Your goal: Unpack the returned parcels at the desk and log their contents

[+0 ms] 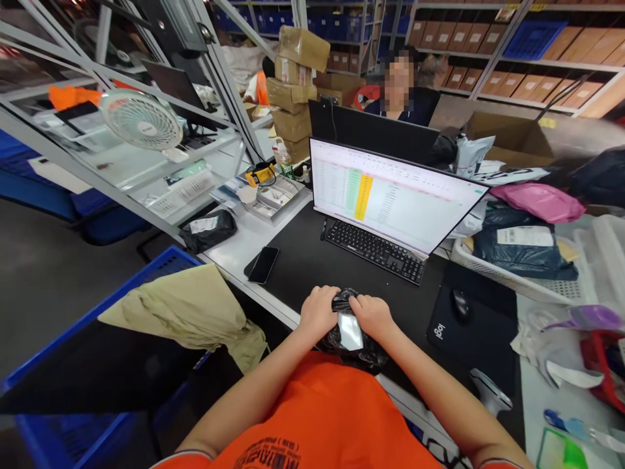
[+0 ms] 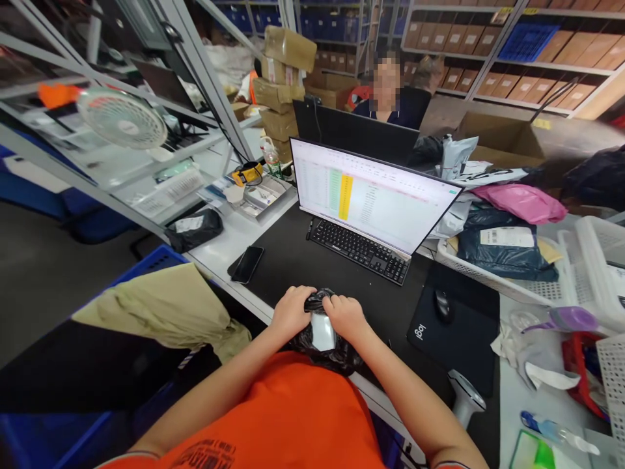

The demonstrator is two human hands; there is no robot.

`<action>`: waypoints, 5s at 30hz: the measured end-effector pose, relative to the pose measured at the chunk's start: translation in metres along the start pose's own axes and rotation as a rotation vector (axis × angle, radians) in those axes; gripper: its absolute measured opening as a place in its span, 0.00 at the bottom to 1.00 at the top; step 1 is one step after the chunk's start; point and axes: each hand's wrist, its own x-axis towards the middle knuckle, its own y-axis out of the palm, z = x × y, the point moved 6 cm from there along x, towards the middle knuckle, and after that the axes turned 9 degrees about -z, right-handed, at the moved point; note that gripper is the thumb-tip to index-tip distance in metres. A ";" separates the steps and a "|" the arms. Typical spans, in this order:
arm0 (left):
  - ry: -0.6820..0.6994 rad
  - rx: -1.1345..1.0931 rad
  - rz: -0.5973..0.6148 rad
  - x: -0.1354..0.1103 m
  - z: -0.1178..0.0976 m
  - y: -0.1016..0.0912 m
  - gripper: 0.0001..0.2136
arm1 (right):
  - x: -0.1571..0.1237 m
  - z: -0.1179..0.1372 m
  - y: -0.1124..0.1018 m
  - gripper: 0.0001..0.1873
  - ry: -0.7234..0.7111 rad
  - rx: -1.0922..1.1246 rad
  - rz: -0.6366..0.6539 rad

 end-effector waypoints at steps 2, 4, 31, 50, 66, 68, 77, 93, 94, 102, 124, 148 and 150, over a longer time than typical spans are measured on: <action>0.003 0.000 0.007 0.000 0.000 0.002 0.22 | -0.003 -0.005 -0.001 0.15 0.015 0.030 -0.087; -0.016 -0.082 0.055 -0.001 0.002 0.007 0.23 | -0.003 -0.007 -0.002 0.21 0.029 0.100 -0.136; -0.239 -1.040 0.267 -0.049 0.025 -0.011 0.25 | -0.049 -0.019 -0.015 0.07 0.832 1.639 -0.208; 0.046 -0.036 0.004 -0.003 0.024 -0.012 0.10 | -0.024 0.036 -0.055 0.12 0.535 0.391 0.060; -0.446 -0.915 0.469 0.009 0.088 0.025 0.12 | -0.001 0.061 -0.026 0.38 0.598 0.219 0.292; -0.463 -0.972 0.444 0.005 0.090 0.027 0.13 | -0.005 0.057 -0.027 0.39 0.610 0.259 0.286; -0.496 -1.239 0.552 0.015 0.088 0.073 0.17 | -0.030 0.015 -0.019 0.38 0.648 0.519 0.124; -0.402 -1.099 0.279 0.027 0.087 0.085 0.21 | -0.053 0.001 -0.005 0.37 0.740 0.618 0.019; -0.386 -1.068 0.269 0.028 0.086 0.085 0.20 | -0.052 0.002 -0.007 0.37 0.731 0.606 0.023; -0.163 -0.938 0.405 0.055 0.059 0.055 0.22 | -0.048 0.012 -0.024 0.42 0.696 0.422 0.108; -0.116 -0.737 0.398 0.095 0.014 0.075 0.15 | -0.105 0.012 -0.042 0.13 0.491 0.310 -0.343; 0.850 -0.186 0.248 0.018 -0.042 0.007 0.18 | -0.113 -0.012 -0.024 0.04 0.585 0.479 -0.332; 0.878 -0.120 0.259 0.006 -0.050 0.006 0.19 | -0.112 -0.021 -0.022 0.11 0.664 0.593 -0.331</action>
